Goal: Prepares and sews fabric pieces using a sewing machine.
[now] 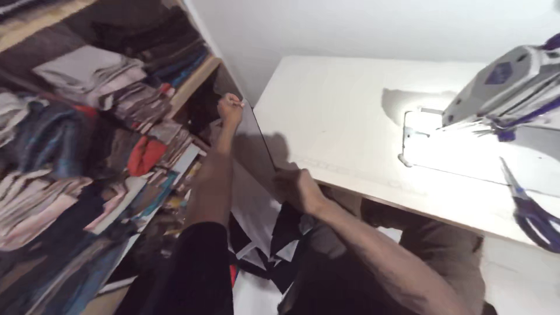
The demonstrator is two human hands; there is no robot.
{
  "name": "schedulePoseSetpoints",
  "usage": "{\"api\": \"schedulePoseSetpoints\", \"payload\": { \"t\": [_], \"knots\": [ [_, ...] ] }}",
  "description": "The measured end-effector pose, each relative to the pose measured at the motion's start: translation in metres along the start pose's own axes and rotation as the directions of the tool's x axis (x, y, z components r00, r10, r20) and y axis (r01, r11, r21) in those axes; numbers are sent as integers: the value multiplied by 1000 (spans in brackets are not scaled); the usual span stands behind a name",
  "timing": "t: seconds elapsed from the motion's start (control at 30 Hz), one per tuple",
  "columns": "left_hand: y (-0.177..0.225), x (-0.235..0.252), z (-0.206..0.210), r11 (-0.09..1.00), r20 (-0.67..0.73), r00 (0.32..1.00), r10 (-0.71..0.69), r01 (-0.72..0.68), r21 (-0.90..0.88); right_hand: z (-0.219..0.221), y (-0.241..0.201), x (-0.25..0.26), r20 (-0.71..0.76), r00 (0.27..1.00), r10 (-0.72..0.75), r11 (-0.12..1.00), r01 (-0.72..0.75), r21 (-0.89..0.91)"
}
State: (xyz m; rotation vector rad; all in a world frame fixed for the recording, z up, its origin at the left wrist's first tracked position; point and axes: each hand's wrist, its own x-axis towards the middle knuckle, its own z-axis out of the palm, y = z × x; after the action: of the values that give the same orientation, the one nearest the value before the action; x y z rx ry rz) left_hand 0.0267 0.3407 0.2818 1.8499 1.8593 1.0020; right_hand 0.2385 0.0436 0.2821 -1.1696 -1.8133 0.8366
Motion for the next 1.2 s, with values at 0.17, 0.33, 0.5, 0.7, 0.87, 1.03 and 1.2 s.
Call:
{"api": "schedulePoseSetpoints", "payload": {
  "t": [0.17, 0.33, 0.5, 0.7, 0.87, 1.03, 1.2],
  "knots": [
    [116, -7, 117, 921, 312, 869, 385, -381, -75, -33, 28, -62, -237, 971, 45, 980, 4, 201],
    [239, -127, 200, 692, 436, 537, 722, -557, -460, -74, 43, -208, -141, 982, 129, 949, -81, 305],
    [292, -241, 227, 481, 376, 300, 877, -568, -668, -68, 34, -318, -110, 975, 195, 968, -173, 182],
    [310, -248, 236, 584, 517, 338, 786, -681, -442, -73, 37, -334, -255, 946, 198, 972, -157, 173],
    [329, -233, 235, 730, 678, 441, 589, -650, -211, -83, 49, -329, -277, 946, 170, 974, -119, 190],
    [333, -218, 241, 690, 652, 412, 636, -682, -243, -103, 57, -324, -252, 949, 189, 963, -130, 235],
    [339, -210, 246, 686, 611, 439, 659, -683, -250, -118, 63, -324, -231, 938, 259, 948, -201, 248]
  ]
}}
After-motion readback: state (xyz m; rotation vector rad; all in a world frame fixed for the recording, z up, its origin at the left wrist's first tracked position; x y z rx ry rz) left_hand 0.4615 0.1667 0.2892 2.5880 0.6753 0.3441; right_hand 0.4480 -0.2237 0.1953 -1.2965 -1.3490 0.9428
